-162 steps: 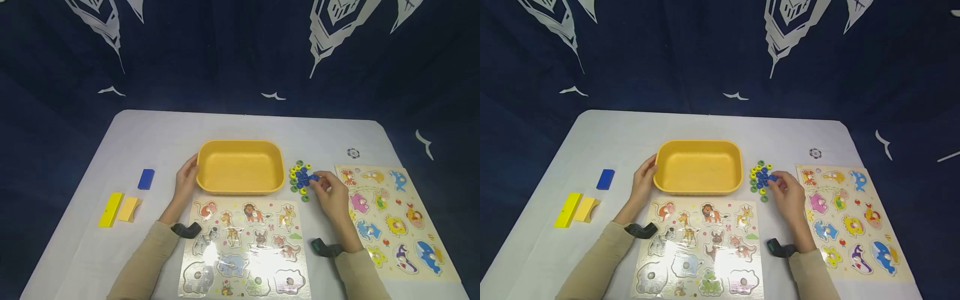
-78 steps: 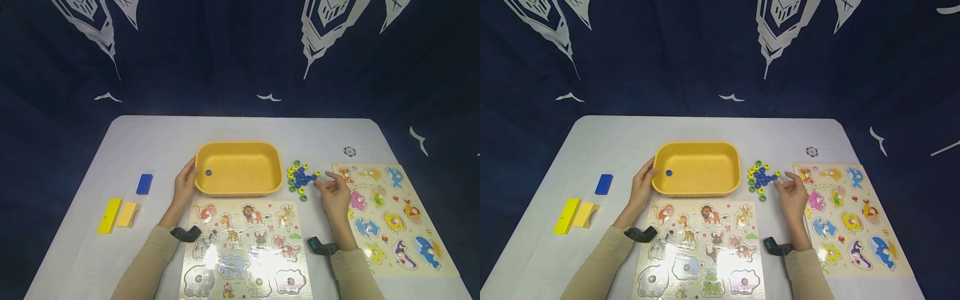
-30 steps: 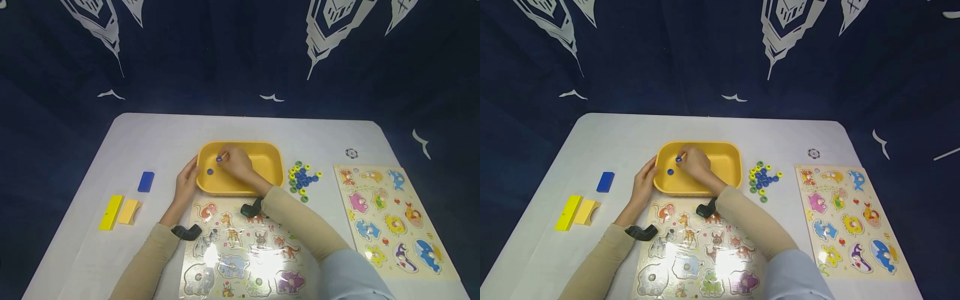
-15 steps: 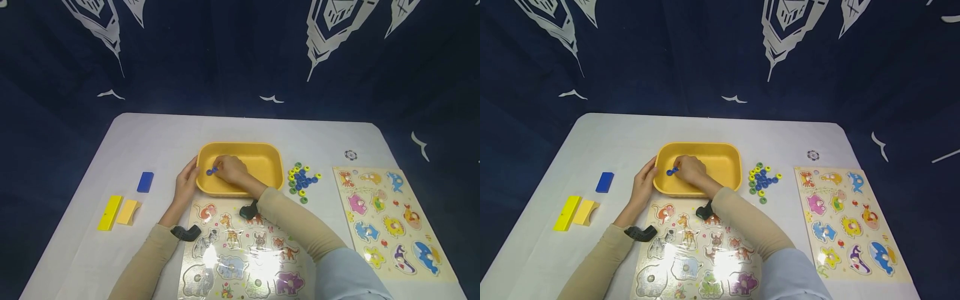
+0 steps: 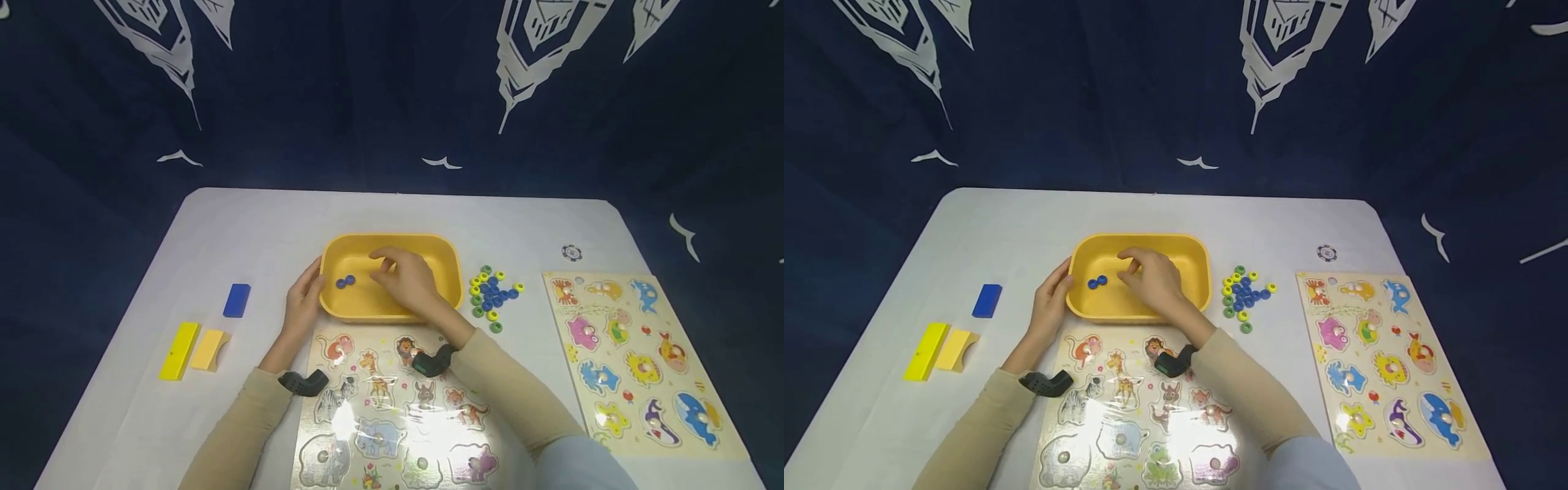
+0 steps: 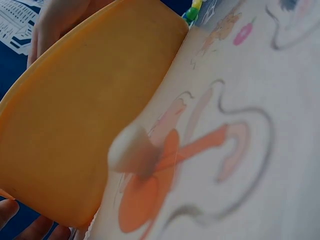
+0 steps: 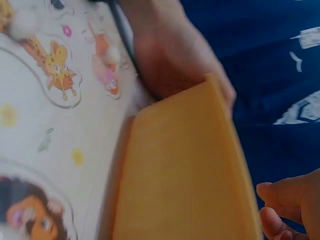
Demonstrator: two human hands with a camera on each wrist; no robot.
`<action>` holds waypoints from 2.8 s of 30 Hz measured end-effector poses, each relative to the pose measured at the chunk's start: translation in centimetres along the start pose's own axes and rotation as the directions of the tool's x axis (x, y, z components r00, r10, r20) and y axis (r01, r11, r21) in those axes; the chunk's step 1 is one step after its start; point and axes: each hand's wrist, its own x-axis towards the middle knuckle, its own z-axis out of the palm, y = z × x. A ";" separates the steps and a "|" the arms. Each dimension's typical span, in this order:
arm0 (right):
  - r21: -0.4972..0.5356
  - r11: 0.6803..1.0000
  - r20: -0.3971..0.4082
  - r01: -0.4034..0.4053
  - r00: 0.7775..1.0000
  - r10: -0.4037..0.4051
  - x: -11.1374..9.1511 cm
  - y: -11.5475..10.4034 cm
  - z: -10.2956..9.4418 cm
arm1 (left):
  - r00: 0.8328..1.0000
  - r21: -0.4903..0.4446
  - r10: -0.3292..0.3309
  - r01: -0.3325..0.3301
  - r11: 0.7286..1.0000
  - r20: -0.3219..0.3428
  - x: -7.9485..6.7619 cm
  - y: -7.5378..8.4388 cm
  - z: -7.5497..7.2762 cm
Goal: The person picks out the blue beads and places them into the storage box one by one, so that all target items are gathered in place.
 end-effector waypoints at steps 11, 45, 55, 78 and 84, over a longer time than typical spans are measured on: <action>0.082 0.994 -0.316 0.067 0.948 -0.038 -5.6 6.0 -6.4 | 1.000 0.024 0.012 -0.011 1.000 -0.028 0.3 -0.7 -0.1; -0.114 0.945 -0.437 -0.308 0.869 0.231 -11.3 17.5 -7.8 | 1.000 0.008 0.007 -0.007 1.000 -0.006 -0.9 2.0 0.3; -0.051 0.989 -0.432 -0.137 0.896 0.101 -8.9 13.5 -8.9 | 1.000 -0.009 0.019 -0.019 1.000 0.009 -0.4 0.7 0.1; -0.017 0.998 0.114 0.055 0.992 -0.053 1.9 0.0 0.3 | 1.000 0.000 0.000 0.000 1.000 0.003 -0.7 1.9 0.1; -0.081 0.995 0.243 -0.065 0.966 0.083 2.4 -0.3 2.7 | 1.000 -0.009 -0.012 0.012 1.000 0.000 -0.8 2.1 0.1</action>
